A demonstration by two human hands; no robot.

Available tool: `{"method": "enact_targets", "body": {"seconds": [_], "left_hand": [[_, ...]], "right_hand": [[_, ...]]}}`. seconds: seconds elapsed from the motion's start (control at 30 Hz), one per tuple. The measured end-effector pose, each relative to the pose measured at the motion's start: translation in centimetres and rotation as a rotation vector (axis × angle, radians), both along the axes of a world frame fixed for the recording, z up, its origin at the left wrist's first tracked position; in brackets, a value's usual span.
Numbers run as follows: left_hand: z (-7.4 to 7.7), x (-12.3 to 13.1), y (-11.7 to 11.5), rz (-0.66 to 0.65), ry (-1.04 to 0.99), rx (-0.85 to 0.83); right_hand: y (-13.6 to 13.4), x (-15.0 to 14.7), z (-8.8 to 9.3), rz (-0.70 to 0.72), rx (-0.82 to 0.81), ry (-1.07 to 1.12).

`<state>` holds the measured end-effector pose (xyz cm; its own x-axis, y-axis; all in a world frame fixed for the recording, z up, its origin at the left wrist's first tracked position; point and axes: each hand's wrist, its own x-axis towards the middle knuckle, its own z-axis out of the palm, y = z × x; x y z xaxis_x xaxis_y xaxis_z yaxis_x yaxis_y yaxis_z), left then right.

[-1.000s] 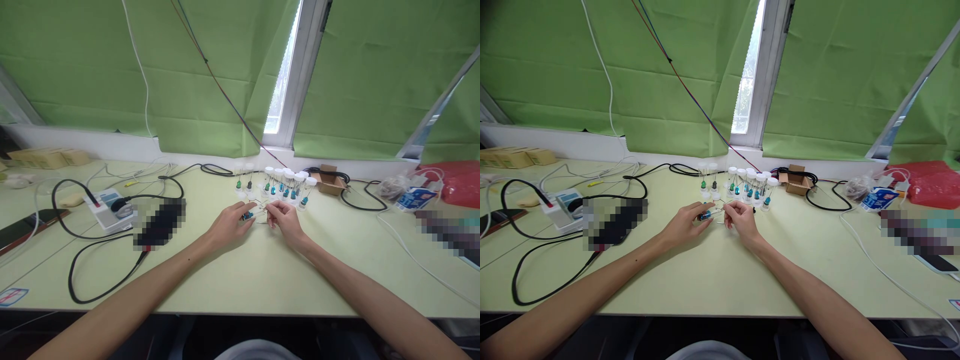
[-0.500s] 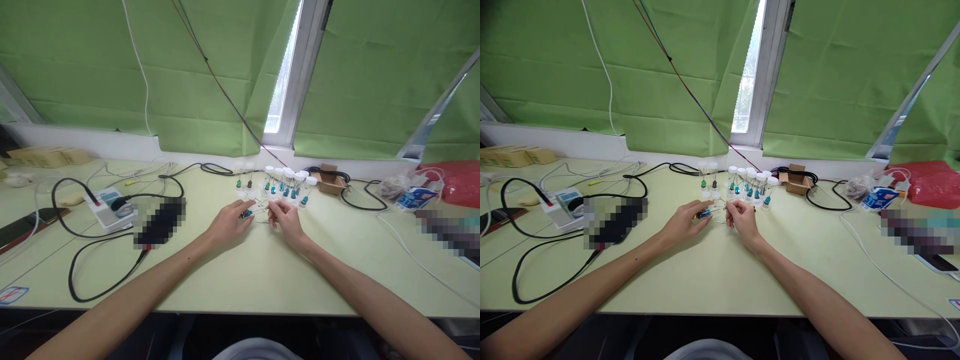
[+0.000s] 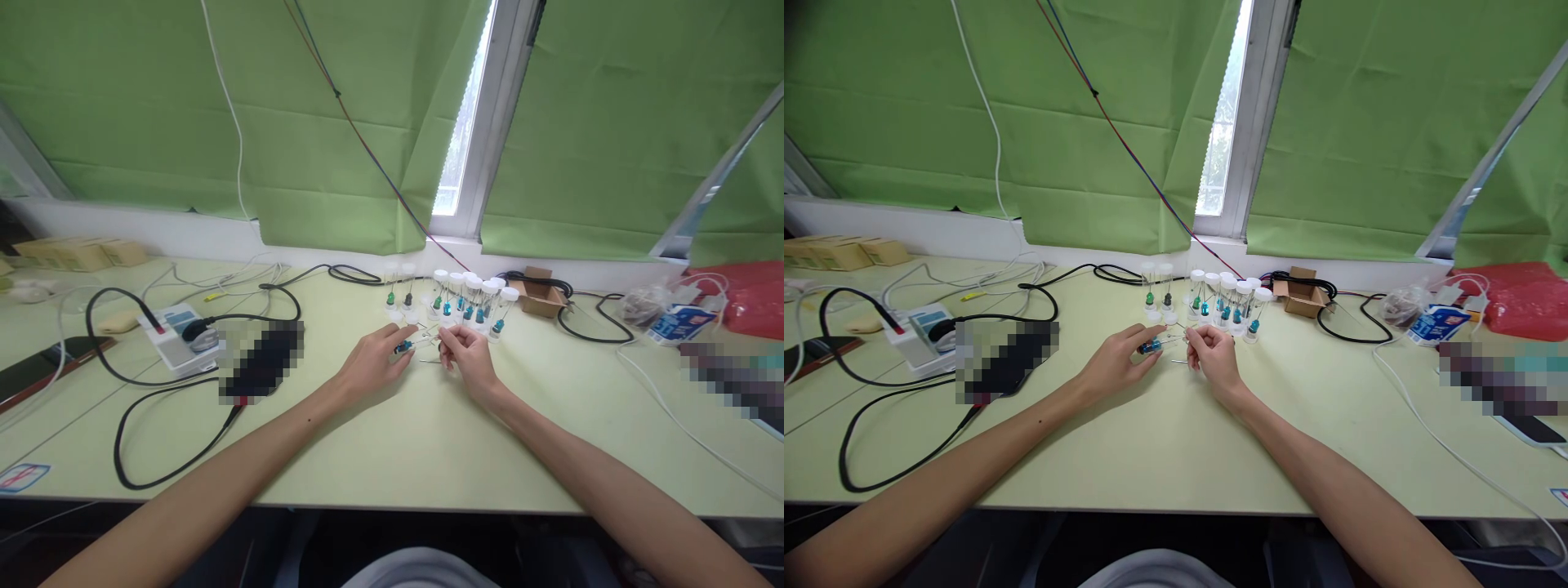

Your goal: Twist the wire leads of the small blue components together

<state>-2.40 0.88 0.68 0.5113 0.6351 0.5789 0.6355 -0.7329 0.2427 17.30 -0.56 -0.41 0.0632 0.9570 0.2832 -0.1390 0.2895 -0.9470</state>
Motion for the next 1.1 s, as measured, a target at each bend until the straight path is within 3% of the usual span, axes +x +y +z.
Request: {"method": "enact_targets", "body": {"seconds": [1.1], "left_hand": [[0.09, 0.15, -0.12, 0.02, 0.075, 0.064]], "right_hand": [[-0.02, 0.1, 0.0, 0.057, -0.044, 0.001]]}}
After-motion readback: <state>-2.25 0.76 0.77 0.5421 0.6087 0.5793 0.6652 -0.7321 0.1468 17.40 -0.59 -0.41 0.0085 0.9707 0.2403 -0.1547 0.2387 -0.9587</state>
